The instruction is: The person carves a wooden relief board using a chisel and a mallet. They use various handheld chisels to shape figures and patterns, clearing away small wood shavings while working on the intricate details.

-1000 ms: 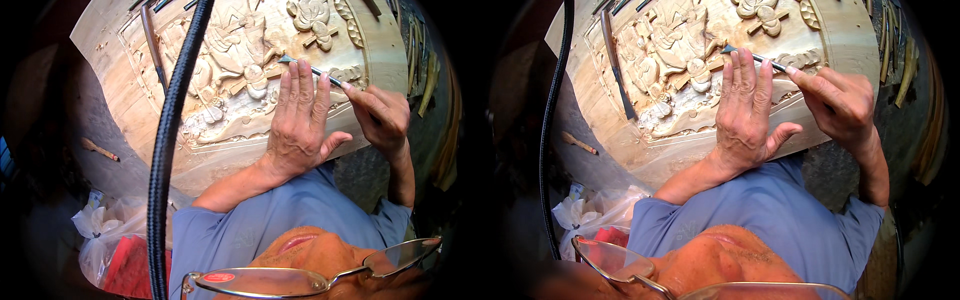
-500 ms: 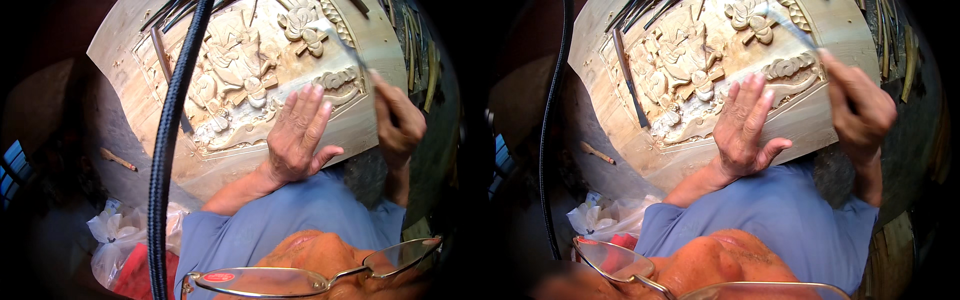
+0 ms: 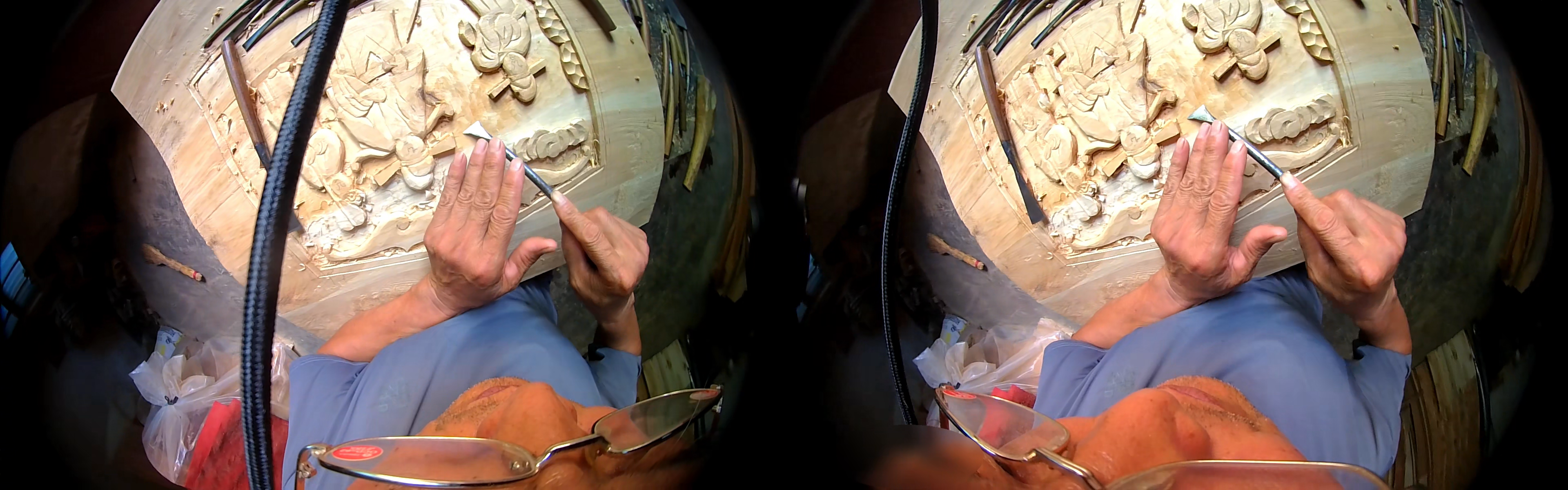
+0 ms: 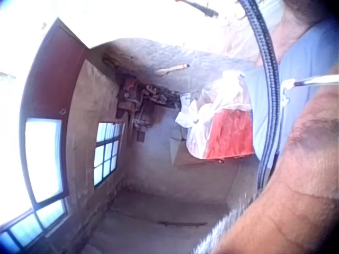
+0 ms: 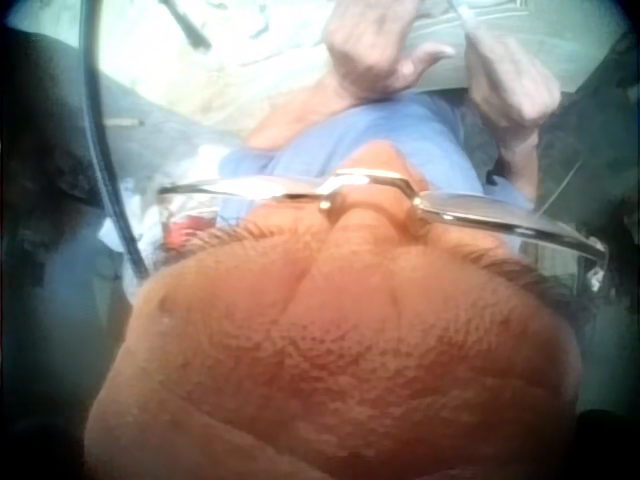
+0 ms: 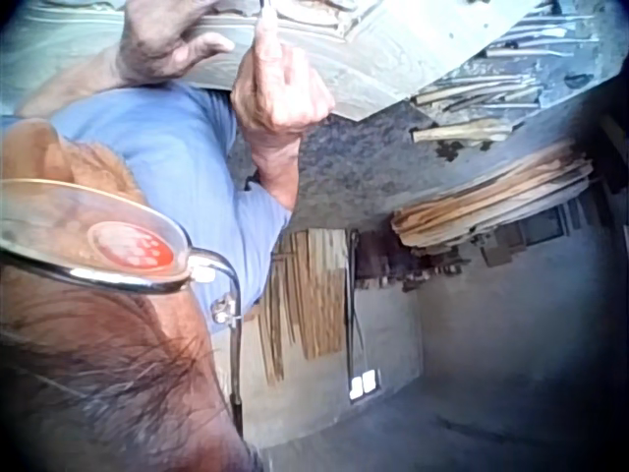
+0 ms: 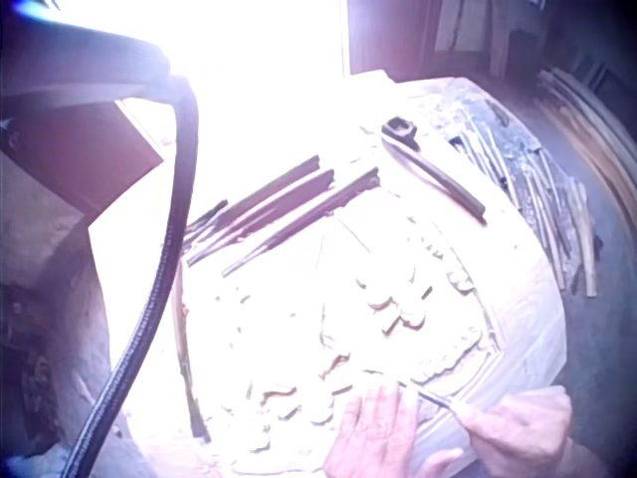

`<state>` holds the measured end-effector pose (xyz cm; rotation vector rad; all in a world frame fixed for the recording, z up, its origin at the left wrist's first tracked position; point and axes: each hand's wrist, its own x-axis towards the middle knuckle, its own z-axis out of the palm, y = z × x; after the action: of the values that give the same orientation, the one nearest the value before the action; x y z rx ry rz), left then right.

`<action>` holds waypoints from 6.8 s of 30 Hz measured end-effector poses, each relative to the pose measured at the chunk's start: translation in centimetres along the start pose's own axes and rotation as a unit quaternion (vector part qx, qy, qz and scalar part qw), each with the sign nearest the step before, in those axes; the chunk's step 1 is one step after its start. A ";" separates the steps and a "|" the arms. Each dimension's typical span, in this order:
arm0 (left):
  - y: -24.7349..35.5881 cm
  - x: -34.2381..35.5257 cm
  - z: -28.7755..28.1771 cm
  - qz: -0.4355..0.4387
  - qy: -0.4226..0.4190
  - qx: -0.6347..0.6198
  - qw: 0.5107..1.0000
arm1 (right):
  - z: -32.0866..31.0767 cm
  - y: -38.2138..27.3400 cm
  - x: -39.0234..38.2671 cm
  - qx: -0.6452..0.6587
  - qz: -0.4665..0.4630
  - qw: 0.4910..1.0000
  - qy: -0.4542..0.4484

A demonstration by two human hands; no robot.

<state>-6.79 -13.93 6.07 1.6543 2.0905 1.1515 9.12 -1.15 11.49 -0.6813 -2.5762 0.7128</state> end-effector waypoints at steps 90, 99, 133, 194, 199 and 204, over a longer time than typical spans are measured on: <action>0.7 -0.3 -0.1 0.017 0.004 0.032 0.999 | -0.7 0.4 -0.7 0.002 -0.015 0.999 -0.031; 0.8 -0.3 0.5 0.013 0.005 0.032 0.999 | -1.6 0.8 0.7 -0.001 -0.035 0.998 -0.053; 1.3 -1.5 1.9 0.019 0.088 0.042 0.995 | 4.1 -5.3 -4.5 -0.044 0.066 0.992 0.095; 1.6 -1.4 2.6 -0.016 0.084 -0.022 0.996 | 3.1 -4.3 -3.9 -0.050 0.061 0.995 0.063; 1.3 -1.3 3.0 -0.027 0.100 -0.053 0.993 | 3.7 -4.2 -3.5 -0.048 0.055 0.995 0.075; 1.0 -1.5 3.1 -0.041 0.103 -0.068 0.992 | 4.0 -4.1 -3.6 -0.051 0.061 0.995 0.064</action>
<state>-3.66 -13.91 4.27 1.4297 2.1229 1.4569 8.73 -7.66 9.76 -0.8933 -2.4839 0.5587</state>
